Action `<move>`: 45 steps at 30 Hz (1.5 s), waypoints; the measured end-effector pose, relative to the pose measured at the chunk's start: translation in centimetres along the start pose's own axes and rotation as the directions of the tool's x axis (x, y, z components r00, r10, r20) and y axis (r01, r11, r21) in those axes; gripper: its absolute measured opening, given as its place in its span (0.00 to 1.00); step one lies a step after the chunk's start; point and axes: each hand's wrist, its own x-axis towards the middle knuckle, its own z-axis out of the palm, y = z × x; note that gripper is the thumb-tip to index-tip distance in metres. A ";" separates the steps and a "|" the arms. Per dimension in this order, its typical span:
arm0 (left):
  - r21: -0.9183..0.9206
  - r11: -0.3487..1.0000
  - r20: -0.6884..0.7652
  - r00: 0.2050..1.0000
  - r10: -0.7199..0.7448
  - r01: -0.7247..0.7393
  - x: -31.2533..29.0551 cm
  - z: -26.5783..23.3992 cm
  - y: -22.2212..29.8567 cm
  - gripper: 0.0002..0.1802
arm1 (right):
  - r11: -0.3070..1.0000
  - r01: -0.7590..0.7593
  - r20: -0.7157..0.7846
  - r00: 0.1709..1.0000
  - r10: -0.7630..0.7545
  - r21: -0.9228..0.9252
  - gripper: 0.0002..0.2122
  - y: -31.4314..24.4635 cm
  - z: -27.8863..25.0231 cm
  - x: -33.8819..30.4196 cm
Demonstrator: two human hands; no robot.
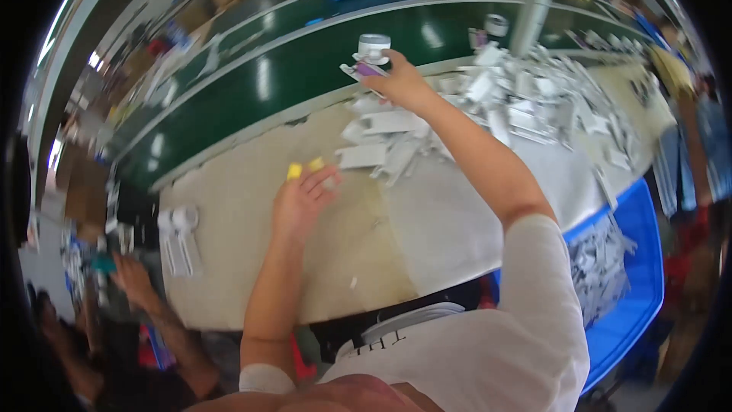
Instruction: The person assembles small handheld fans by hand, placing batteries and small motors into plastic housings.
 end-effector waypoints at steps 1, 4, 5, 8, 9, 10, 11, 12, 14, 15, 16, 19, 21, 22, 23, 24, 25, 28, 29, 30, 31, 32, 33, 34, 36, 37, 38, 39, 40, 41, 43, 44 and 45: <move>-0.041 0.998 0.041 0.997 0.059 -0.057 0.5 0.3 -0.5 0.27 | 0.996 0.048 0.057 0.997 -0.052 0.069 0.38 -0.6 1.3 -2.1; -0.096 0.976 -0.073 0.979 0.190 -0.196 -0.8 1.4 0.1 0.28 | 0.985 0.080 0.268 0.956 -0.119 0.152 0.38 -2.9 5.9 -8.2; -0.127 0.938 -0.079 0.946 0.315 -0.323 -1.4 1.7 0.4 0.27 | 0.983 0.091 0.326 0.935 -0.139 0.160 0.38 -3.0 7.2 -9.8; -0.131 0.880 -0.108 0.889 0.445 -0.456 -3.5 1.3 0.3 0.24 | 0.927 0.373 0.300 0.881 -0.366 0.036 0.37 -2.5 10.9 -12.8; -0.123 0.882 -0.101 0.890 0.444 -0.454 -4.1 1.0 0.4 0.23 | 0.790 0.599 0.219 0.794 -0.566 -0.129 0.38 -2.3 11.9 -13.6; -0.122 0.880 -0.111 0.887 0.448 -0.459 -4.4 0.5 0.3 0.23 | 0.789 0.602 0.228 0.791 -0.568 -0.124 0.38 -2.4 12.2 -14.4; -0.106 0.882 -0.174 0.882 0.437 -0.458 -4.6 -0.1 0.3 0.20 | 0.810 0.534 0.362 0.825 -0.435 -0.242 0.39 -2.7 12.3 -15.1; -0.093 0.885 -0.234 0.874 0.425 -0.456 -4.7 -0.5 0.3 0.18 | 0.802 0.470 0.467 0.839 -0.278 -0.369 0.40 -3.1 12.4 -15.6; -0.218 0.897 -0.222 0.914 0.339 -0.386 -5.3 -1.3 1.1 0.16 | 0.724 0.570 0.500 0.790 -0.353 -0.389 0.41 -3.1 10.5 -14.9; -0.334 0.893 -0.191 0.949 0.251 -0.303 -5.5 -1.8 1.5 0.15 | 0.639 0.656 0.529 0.736 -0.423 -0.402 0.42 -3.0 9.7 -14.4; -0.348 0.888 -0.190 0.950 0.247 -0.300 -5.4 -2.2 1.7 0.15 | 0.635 0.654 0.535 0.738 -0.412 -0.412 0.42 -2.8 9.2 -14.1; -0.548 0.830 0.244 0.969 0.042 0.103 -5.4 -2.4 1.9 0.14 | 0.766 0.577 0.353 0.806 -0.476 -0.284 0.43 -1.3 9.0 -13.4; -0.468 0.873 0.261 0.965 -0.008 0.134 -5.8 -1.4 2.3 0.13 | 0.902 0.410 0.406 0.853 -0.328 -0.134 0.41 0.4 8.6 -13.2; -0.374 0.916 0.250 0.967 -0.051 0.145 -6.0 -1.4 2.5 0.12 | 0.978 0.207 0.485 0.852 -0.197 0.033 0.40 0.8 8.5 -13.0; -0.384 0.912 0.252 0.966 -0.050 0.148 -6.0 -1.7 2.7 0.12 | 0.932 0.353 0.422 0.859 -0.290 -0.079 0.35 0.6 8.1 -13.1; -0.212 0.974 0.149 0.988 -0.051 0.083 -5.7 -2.1 2.9 0.11 | 0.815 0.544 0.300 0.826 -0.478 -0.199 0.30 0.6 7.3 -12.4; -0.029 0.999 0.037 0.999 -0.036 0.037 -5.7 -2.5 2.9 0.11 | 0.654 0.680 0.207 0.729 -0.652 -0.333 0.25 0.8 6.4 -11.4; 0.475 0.880 -0.051 0.998 0.037 -0.008 -4.9 -2.1 2.0 0.11 | 0.610 0.661 0.004 0.680 -0.734 -0.437 0.14 0.2 0.8 -9.1; 0.457 0.889 -0.057 0.998 0.023 0.005 -4.9 -1.9 1.9 0.11 | 0.572 0.673 0.058 0.670 -0.740 -0.469 0.16 -0.9 0.2 -9.2; 0.299 0.953 0.025 0.998 -0.062 0.051 -5.1 -1.7 2.1 0.10 | 0.532 0.686 0.112 0.658 -0.744 -0.496 0.19 -1.7 0.2 -9.5; 0.147 0.983 0.120 0.985 -0.126 0.108 -5.3 -1.6 2.2 0.10 | 0.550 0.698 0.266 0.698 -0.665 -0.459 0.23 -2.2 1.0 -10.6; 0.146 0.983 0.120 0.984 -0.130 0.112 -5.2 -1.6 2.1 0.10 | 0.569 0.706 0.410 0.708 -0.574 -0.422 0.28 -2.5 2.1 -11.7; 0.074 0.983 0.119 0.977 -0.178 0.170 -5.1 -1.7 2.1 0.10 | 0.549 0.748 0.506 0.660 -0.555 -0.373 0.33 -1.8 2.9 -12.7; 0.003 0.974 0.124 0.966 -0.225 0.226 -4.8 -1.6 2.0 0.11 | 0.528 0.786 0.595 0.602 -0.533 -0.322 0.37 -0.9 3.4 -13.2; -0.038 0.963 0.221 0.942 -0.252 0.266 -4.9 -1.4 1.5 0.11 | 0.599 0.744 0.604 0.632 -0.486 -0.297 0.38 -0.5 4.5 -13.3; -0.075 0.945 0.325 0.904 -0.278 0.318 -5.2 -1.2 1.2 0.12 | 0.669 0.688 0.612 0.665 -0.428 -0.280 0.39 -0.3 4.7 -13.7; -0.065 0.943 0.328 0.899 -0.289 0.327 -5.5 -0.9 1.0 0.12 | 0.675 0.682 0.602 0.673 -0.429 -0.282 0.39 0.6 4.8 -13.9; -0.134 0.940 0.335 0.907 -0.255 0.314 -5.8 -0.5 1.0 0.12 | 0.898 0.436 0.574 0.750 -0.328 -0.057 0.39 1.9 5.0 -14.1; -0.202 0.935 0.330 0.919 -0.216 0.292 -6.0 -0.4 1.1 0.13 | 0.974 0.129 0.581 0.784 -0.216 0.188 0.40 2.9 5.5 -14.0; -0.194 0.936 0.327 0.919 -0.219 0.292 -6.0 -0.5 1.1 0.13 | 0.972 0.130 0.578 0.785 -0.223 0.197 0.40 3.6 6.0 -14.1; -0.348 0.900 0.294 0.942 -0.162 0.263 -5.9 -0.8 1.1 0.14 | 0.885 -0.058 0.586 0.769 -0.255 0.461 0.41 4.8 6.6 -15.0; -0.352 0.899 0.289 0.944 -0.159 0.259 -5.8 -0.7 1.1 0.14 | 0.807 -0.157 0.591 0.760 -0.269 0.570 0.42 4.7 6.6 -15.6; -0.350 0.909 0.253 0.957 -0.140 0.225 -5.6 -0.6 1.2 0.14 | 0.805 -0.176 0.590 0.768 -0.247 0.566 0.42 4.3 7.1 -16.5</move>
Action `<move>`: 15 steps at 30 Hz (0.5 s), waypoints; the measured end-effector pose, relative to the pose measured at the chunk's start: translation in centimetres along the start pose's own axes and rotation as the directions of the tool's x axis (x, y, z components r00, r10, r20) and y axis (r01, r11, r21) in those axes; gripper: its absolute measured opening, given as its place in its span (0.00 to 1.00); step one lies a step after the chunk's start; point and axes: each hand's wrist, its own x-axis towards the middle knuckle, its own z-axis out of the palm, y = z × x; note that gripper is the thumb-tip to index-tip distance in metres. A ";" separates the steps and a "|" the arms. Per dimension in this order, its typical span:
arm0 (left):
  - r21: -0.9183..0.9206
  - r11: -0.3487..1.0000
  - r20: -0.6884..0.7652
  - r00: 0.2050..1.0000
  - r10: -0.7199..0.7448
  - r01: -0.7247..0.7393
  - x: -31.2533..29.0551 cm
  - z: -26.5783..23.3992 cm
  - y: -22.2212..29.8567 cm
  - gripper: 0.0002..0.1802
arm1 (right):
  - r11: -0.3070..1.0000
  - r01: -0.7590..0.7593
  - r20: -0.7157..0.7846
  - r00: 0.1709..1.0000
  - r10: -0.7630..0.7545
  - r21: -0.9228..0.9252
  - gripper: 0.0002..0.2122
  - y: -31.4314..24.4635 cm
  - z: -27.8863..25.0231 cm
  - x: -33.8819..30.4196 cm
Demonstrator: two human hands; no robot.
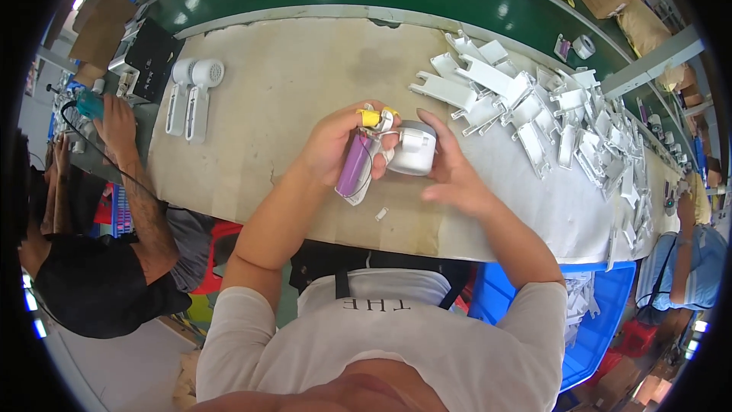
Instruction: The person assembles small handheld fans by hand, placing batteries and small motors into plastic housings.
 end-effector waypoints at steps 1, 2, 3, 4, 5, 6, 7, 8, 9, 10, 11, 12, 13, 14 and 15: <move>0.016 1.000 -0.024 0.999 0.028 -0.027 0.0 0.0 0.2 0.14 | 1.000 -0.001 0.000 1.000 0.001 0.000 0.42 -0.2 0.0 0.3; 0.014 1.000 -0.024 0.999 0.027 -0.026 0.0 -0.1 0.1 0.14 | 0.986 -0.084 -0.040 0.996 0.079 -0.145 0.41 -0.5 -0.1 0.6; 0.049 0.998 -0.019 0.999 0.037 -0.036 0.1 -0.2 0.0 0.13 | 0.943 -0.171 -0.092 0.984 0.151 -0.284 0.41 -0.6 -0.2 0.8; 0.085 0.995 -0.008 0.999 0.043 -0.042 0.3 -0.5 -0.1 0.12 | 0.946 -0.132 -0.198 0.977 0.074 -0.295 0.37 -0.7 -0.5 0.7; 0.080 0.996 -0.008 0.999 0.045 -0.044 0.4 -0.9 0.0 0.12 | 0.945 -0.136 -0.198 0.977 0.079 -0.297 0.37 -1.5 -1.2 0.6; 0.358 0.934 -0.103 0.993 0.058 -0.017 0.7 -1.4 0.1 0.11 | 0.523 0.093 -0.064 0.959 -0.276 -0.847 0.33 -2.9 -2.3 0.7; 0.600 0.799 -0.197 0.976 0.096 0.042 0.8 -1.6 -0.1 0.10 | -0.186 0.202 0.265 0.859 -0.437 -0.962 0.30 -4.0 -2.9 1.0; 0.665 0.746 -0.141 0.987 0.082 0.033 0.8 -1.4 -0.5 0.09 | -0.182 0.204 0.264 0.865 -0.426 -0.962 0.30 -5.0 -2.8 1.4; 0.655 0.755 -0.147 0.986 0.080 0.036 0.6 -1.0 -0.6 0.09 | -0.285 0.280 0.387 0.801 -0.457 -0.917 0.28 -6.0 -2.6 1.8; 0.645 0.764 -0.104 0.993 0.060 0.021 0.5 -0.4 -0.3 0.09 | -0.393 0.334 0.500 0.724 -0.475 -0.857 0.26 -6.6 -2.5 2.0; 0.634 0.773 -0.061 0.997 0.042 0.006 0.3 -0.1 -0.3 0.10 | -0.393 0.330 0.495 0.731 -0.469 -0.859 0.26 -6.7 -2.4 2.0; 0.628 0.778 -0.058 0.998 0.035 0.009 0.2 -0.1 -0.5 0.10 | -0.395 0.334 0.501 0.726 -0.472 -0.856 0.25 -6.7 -2.2 2.0; 0.712 0.702 -0.066 0.997 0.044 0.016 0.2 -0.2 -0.4 0.10 | -0.400 0.340 0.511 0.716 -0.476 -0.851 0.25 -6.7 -2.0 2.1; 0.787 0.617 -0.073 0.996 0.054 0.025 0.1 -0.3 -0.4 0.10 | -0.402 0.340 0.511 0.718 -0.473 -0.850 0.25 -6.7 -1.9 2.2; 0.784 0.620 -0.071 0.996 0.053 0.023 0.1 -0.4 -0.4 0.10 | -0.400 0.330 0.500 0.730 -0.466 -0.855 0.25 -6.7 -1.7 2.1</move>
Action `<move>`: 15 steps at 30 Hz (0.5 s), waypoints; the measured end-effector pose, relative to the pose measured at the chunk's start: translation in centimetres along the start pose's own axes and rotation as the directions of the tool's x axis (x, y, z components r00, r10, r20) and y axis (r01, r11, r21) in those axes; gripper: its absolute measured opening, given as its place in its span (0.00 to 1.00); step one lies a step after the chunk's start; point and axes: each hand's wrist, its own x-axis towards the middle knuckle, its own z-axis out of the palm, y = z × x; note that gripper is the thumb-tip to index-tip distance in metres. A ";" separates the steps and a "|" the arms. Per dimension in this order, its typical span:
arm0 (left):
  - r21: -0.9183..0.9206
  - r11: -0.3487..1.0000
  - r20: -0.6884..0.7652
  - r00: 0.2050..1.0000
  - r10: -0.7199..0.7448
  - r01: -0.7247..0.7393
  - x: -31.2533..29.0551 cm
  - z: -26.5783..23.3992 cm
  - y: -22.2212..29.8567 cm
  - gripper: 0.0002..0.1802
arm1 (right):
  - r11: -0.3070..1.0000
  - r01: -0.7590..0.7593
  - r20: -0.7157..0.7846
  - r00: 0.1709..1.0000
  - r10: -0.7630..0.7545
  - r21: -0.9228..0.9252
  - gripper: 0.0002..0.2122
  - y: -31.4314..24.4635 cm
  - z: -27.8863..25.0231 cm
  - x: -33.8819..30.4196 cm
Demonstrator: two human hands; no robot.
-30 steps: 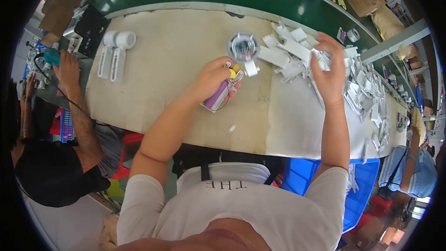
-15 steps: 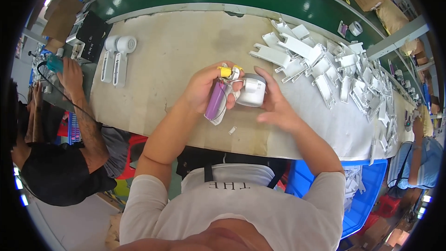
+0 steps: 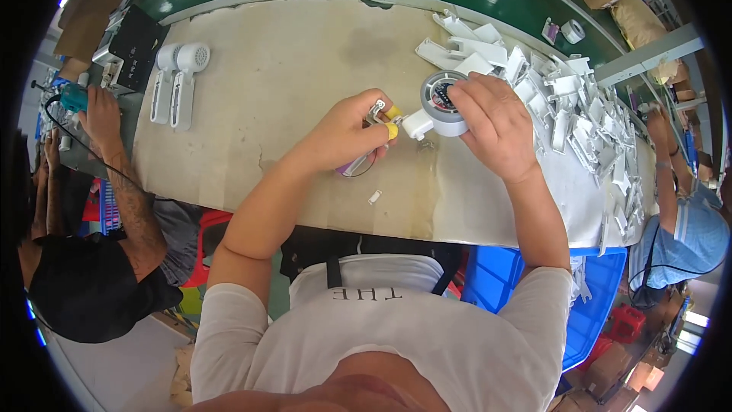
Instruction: The person assembles small handheld fans by hand, placing batteries and small motors into plastic housings.
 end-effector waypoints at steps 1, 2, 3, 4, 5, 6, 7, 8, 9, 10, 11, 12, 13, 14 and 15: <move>-0.004 1.000 -0.006 1.000 0.017 -0.017 0.0 0.1 0.0 0.10 | 1.000 -0.012 0.008 1.000 0.012 0.001 0.25 -0.1 0.0 -0.1; -0.007 0.999 -0.011 0.999 0.034 -0.034 0.0 0.2 0.1 0.10 | 1.000 -0.014 0.005 1.000 0.014 0.003 0.25 -0.1 -0.1 -0.1; -0.004 1.000 -0.012 0.999 0.031 -0.031 0.0 0.3 -0.1 0.10 | 1.000 -0.012 0.026 1.000 0.012 -0.008 0.26 -0.2 -0.2 -0.1; 0.009 0.999 -0.028 0.999 0.042 -0.041 0.2 0.4 -0.4 0.10 | 1.000 -0.010 0.054 0.998 0.011 -0.022 0.26 -0.2 -0.5 0.0; 0.022 0.998 -0.043 0.998 0.053 -0.052 0.2 0.5 -0.5 0.11 | 1.000 -0.012 0.057 0.998 0.014 -0.024 0.26 -0.4 -0.9 0.2; 0.022 0.998 -0.037 0.998 0.053 -0.052 0.2 0.5 -0.4 0.11 | 0.993 -0.103 0.166 0.982 0.091 0.063 0.27 -0.6 -1.5 0.6; 0.205 0.972 -0.066 0.989 0.130 -0.114 0.2 0.7 -0.2 0.12 | 0.969 -0.205 0.278 0.947 0.161 0.137 0.28 -0.8 -2.1 1.0; 0.383 0.908 -0.078 0.974 0.213 -0.168 0.1 1.0 -0.1 0.13 | 0.968 -0.213 0.279 0.945 0.171 0.129 0.28 -0.8 -2.7 1.4; 0.385 0.907 -0.065 0.975 0.214 -0.174 0.0 1.3 -0.1 0.13 | 0.835 -0.411 0.414 0.875 0.250 0.365 0.29 -0.7 -3.4 2.0; 0.415 0.891 -0.056 0.972 0.229 -0.186 0.0 1.7 -0.2 0.14 | 0.608 -0.592 0.552 0.784 0.283 0.529 0.30 -0.5 -3.9 2.1; 0.446 0.873 -0.045 0.969 0.244 -0.199 0.0 2.1 -0.4 0.15 | 0.509 -0.668 0.654 0.717 0.244 0.542 0.29 0.1 -3.9 2.1; 0.449 0.867 -0.020 0.968 0.250 -0.215 -0.2 2.4 -0.5 0.15 | 0.511 -0.674 0.647 0.714 0.268 0.533 0.29 0.6 -3.6 2.1; 0.490 0.853 0.009 0.980 0.199 -0.178 -0.4 2.4 -0.6 0.15 | 0.547 -0.653 0.698 0.698 0.163 0.524 0.28 1.0 -3.3 2.4; 0.533 0.834 0.034 0.988 0.149 -0.145 -0.4 2.5 -0.7 0.16 | 0.581 -0.628 0.743 0.667 0.058 0.518 0.28 1.3 -3.1 2.4; 0.537 0.826 0.061 0.985 0.161 -0.169 -0.4 2.7 -0.9 0.16 | 0.545 -0.655 0.760 0.649 0.049 0.524 0.27 1.2 -3.1 2.4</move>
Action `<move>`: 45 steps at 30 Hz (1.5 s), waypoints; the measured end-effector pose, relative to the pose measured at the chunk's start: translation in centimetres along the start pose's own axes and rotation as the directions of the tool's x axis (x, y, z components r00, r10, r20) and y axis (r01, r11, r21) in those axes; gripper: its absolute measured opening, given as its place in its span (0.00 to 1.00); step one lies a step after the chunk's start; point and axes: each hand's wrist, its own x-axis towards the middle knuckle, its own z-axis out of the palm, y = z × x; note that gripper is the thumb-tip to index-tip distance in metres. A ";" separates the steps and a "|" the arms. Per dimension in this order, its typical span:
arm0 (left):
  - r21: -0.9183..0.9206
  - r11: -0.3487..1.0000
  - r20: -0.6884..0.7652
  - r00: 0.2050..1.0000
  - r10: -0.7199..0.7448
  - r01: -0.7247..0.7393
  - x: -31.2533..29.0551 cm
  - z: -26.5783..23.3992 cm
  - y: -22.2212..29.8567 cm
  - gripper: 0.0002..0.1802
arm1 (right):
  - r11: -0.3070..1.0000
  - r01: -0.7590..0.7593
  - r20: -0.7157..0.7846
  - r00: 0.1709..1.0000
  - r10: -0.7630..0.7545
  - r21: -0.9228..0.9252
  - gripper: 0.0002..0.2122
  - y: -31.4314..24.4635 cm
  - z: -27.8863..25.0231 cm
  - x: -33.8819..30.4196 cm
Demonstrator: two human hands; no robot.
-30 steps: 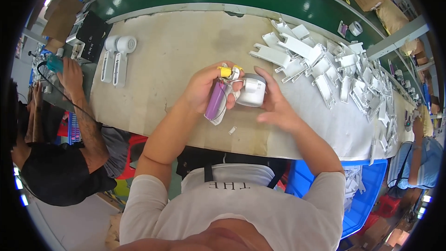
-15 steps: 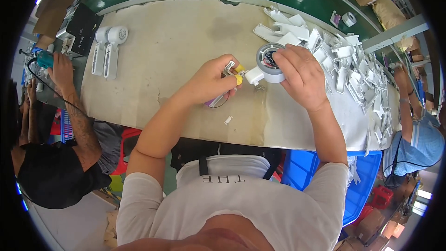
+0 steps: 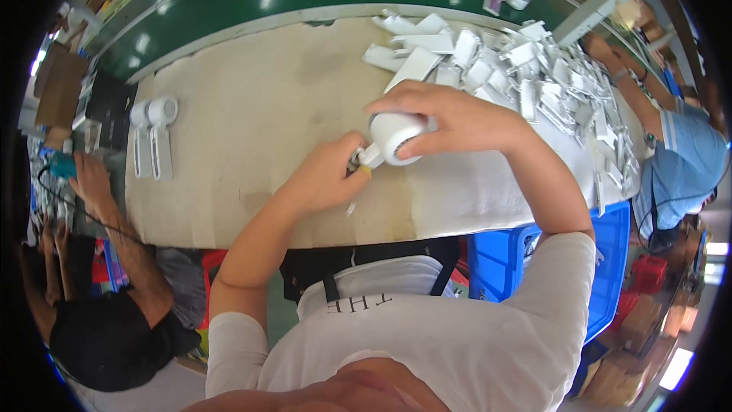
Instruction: The person assembles small handheld fans by hand, placing batteries and small motors into plastic housings.
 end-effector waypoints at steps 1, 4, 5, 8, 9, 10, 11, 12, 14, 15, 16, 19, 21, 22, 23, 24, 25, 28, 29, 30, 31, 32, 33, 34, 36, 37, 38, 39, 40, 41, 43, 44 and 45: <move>-0.055 0.998 0.015 0.999 0.031 -0.030 -0.3 0.3 0.0 0.16 | 1.000 -0.009 -0.020 1.000 0.009 -0.008 0.27 0.1 0.2 -0.1; -0.203 0.978 0.115 0.993 -0.019 0.042 0.0 -0.2 0.6 0.15 | 0.996 0.012 -0.068 0.998 -0.006 0.085 0.26 1.2 1.6 -0.6; -0.290 0.943 0.197 0.975 -0.107 0.162 0.0 -0.3 0.9 0.14 | 0.997 0.010 -0.073 0.997 -0.004 0.083 0.26 2.0 1.9 -0.9; -0.716 0.676 0.126 0.985 -0.120 0.175 -0.1 0.6 0.7 0.13 | 0.898 0.003 -0.299 0.944 0.143 0.441 0.20 3.6 1.1 -2.5; -0.715 0.676 0.128 0.984 -0.122 0.177 0.1 0.2 0.4 0.13 | 0.960 -0.072 -0.427 0.885 0.186 0.269 0.20 4.9 0.4 -3.3; -0.805 0.587 0.032 0.994 -0.105 0.088 0.6 -0.5 0.1 0.13 | 0.980 -0.176 -0.555 0.808 0.199 0.096 0.19 6.4 -0.6 -4.3; -0.872 0.489 -0.070 0.992 -0.109 -0.007 0.9 -1.3 -0.3 0.14 | 0.920 -0.346 -0.593 0.786 0.176 -0.186 0.19 8.0 -1.6 -5.5; -0.876 0.481 -0.117 0.983 -0.143 -0.034 1.3 -1.9 -0.8 0.15 | 0.748 -0.497 -0.625 0.767 0.143 -0.439 0.20 9.1 -2.4 -6.7; -0.875 0.474 -0.210 0.961 -0.179 -0.103 1.2 -2.6 -1.1 0.16 | 0.732 -0.608 -0.638 0.703 0.315 -0.308 0.19 8.9 -1.5 -7.3; -0.865 0.471 -0.300 0.931 -0.209 -0.173 1.1 -2.9 -1.4 0.17 | 0.683 -0.709 -0.628 0.615 0.476 -0.176 0.20 8.6 -0.9 -7.7; -0.867 0.471 -0.279 0.940 -0.194 -0.161 1.3 -3.0 -1.7 0.18 | 0.692 -0.626 -0.597 0.724 0.344 -0.360 0.22 9.4 0.1 -8.7; -0.901 0.403 -0.271 0.933 -0.237 -0.159 1.3 -2.2 -1.9 0.19 | 0.669 -0.734 -0.696 0.542 0.471 -0.120 0.23 9.8 0.9 -9.0; -0.865 0.467 -0.306 0.930 -0.204 -0.182 1.3 -1.9 -2.5 0.18 | 0.763 -0.636 -0.807 0.509 0.302 -0.115 0.24 9.7 0.8 -9.6; -0.875 0.459 -0.280 0.933 -0.224 -0.152 1.6 -1.7 -2.3 0.18 | 0.858 -0.509 -0.810 0.534 0.245 -0.076 0.22 10.1 0.9 -9.8; -0.884 0.451 -0.254 0.936 -0.243 -0.123 1.6 -1.7 -2.1 0.18 | 0.865 -0.496 -0.809 0.537 0.238 -0.074 0.22 10.3 1.3 -9.9; -0.879 0.461 -0.262 0.934 -0.244 -0.126 1.4 -1.9 -2.2 0.18 | 0.868 -0.304 -0.669 0.553 0.496 0.392 0.20 10.2 1.6 -10.1; -0.884 0.451 -0.265 0.928 -0.262 -0.125 1.4 -1.8 -2.0 0.18 | 0.618 -0.110 -0.428 0.627 0.651 0.779 0.19 9.8 1.8 -10.4; -0.878 0.459 -0.281 0.922 -0.266 -0.135 1.4 -1.8 -2.1 0.18 | 0.713 -0.296 -0.516 0.524 0.678 0.636 0.17 10.6 4.4 -9.9; -0.868 0.475 -0.294 0.920 -0.259 -0.144 1.4 -1.9 -2.3 0.20 | 0.774 -0.499 -0.599 0.501 0.624 0.390 0.17 10.1 4.8 -9.9; -0.871 0.470 -0.288 0.923 -0.253 -0.143 1.3 -2.0 -2.3 0.20 | 0.771 -0.625 -0.699 0.497 0.515 0.124 0.15 9.2 4.8 -10.2; -0.862 0.487 -0.295 0.922 -0.251 -0.143 1.2 -2.5 -2.2 0.20 | 0.765 -0.631 -0.702 0.488 0.518 0.126 0.15 8.2 4.5 -10.2; -0.852 0.503 -0.303 0.920 -0.249 -0.145 1.1 -2.6 -2.1 0.20 | 0.724 -0.655 -0.763 0.576 0.294 -0.216 0.15 7.7 4.2 -10.1; -0.854 0.500 -0.299 0.922 -0.245 -0.144 1.2 -2.4 -2.2 0.20 | 0.573 -0.628 -0.732 0.677 0.069 -0.527 0.16 7.2 3.9 -10.2; -0.858 0.500 -0.270 0.930 -0.248 -0.116 1.3 -2.3 -2.4 0.20 | 0.467 -0.464 -0.525 0.851 0.001 -0.753 0.20 6.9 3.3 -10.8; -0.859 0.503 -0.249 0.936 -0.250 -0.095 1.4 -2.3 -2.6 0.20 | 0.508 -0.299 -0.351 0.936 -0.007 -0.808 0.21 6.7 2.7 -11.5; -0.862 0.499 -0.239 0.942 -0.237 -0.093 1.5 -2.3 -2.6 0.20 | 0.550 -0.125 -0.164 0.986 -0.022 -0.826 0.21 6.6 2.6 -11.6; -0.863 0.496 -0.230 0.947 -0.225 -0.092 1.5 -2.3 -2.5 0.21 | 0.552 -0.124 -0.159 0.987 -0.016 -0.824 0.21 6.3 2.2 -11.6; -0.859 0.502 -0.239 0.945 -0.225 -0.099 1.4 -2.2 -2.3 0.21 | 0.551 -0.117 -0.157 0.987 -0.026 -0.826 0.21 6.2 1.9 -11.6; -0.888 0.439 -0.258 0.937 -0.236 -0.134 1.3 -2.1 -2.1 0.18 | 0.575 -0.122 -0.159 0.987 -0.014 -0.809 0.21 6.3 1.5 -11.7; -0.911 0.375 -0.276 0.929 -0.248 -0.171 1.3 -2.1 -1.9 0.17 | 0.599 -0.128 -0.162 0.987 -0.003 -0.790 0.21 6.4 1.2 -11.5; -0.905 0.356 -0.321 0.921 -0.221 -0.230 1.6 -1.9 -1.9 0.17 | 0.762 -0.192 -0.335 0.942 -0.034 -0.618 0.22 6.4 2.7 -11.0; -0.902 0.330 -0.358 0.909 -0.212 -0.279 1.6 -1.7 -2.0 0.18 | 0.895 -0.203 -0.485 0.874 -0.017 -0.397 0.24 5.6 3.4 -9.9; -0.895 0.341 -0.370 0.905 -0.210 -0.287 1.7 -1.6 -2.0 0.18 | 0.934 -0.186 -0.513 0.858 0.003 -0.305 0.23 4.3 3.8 -8.5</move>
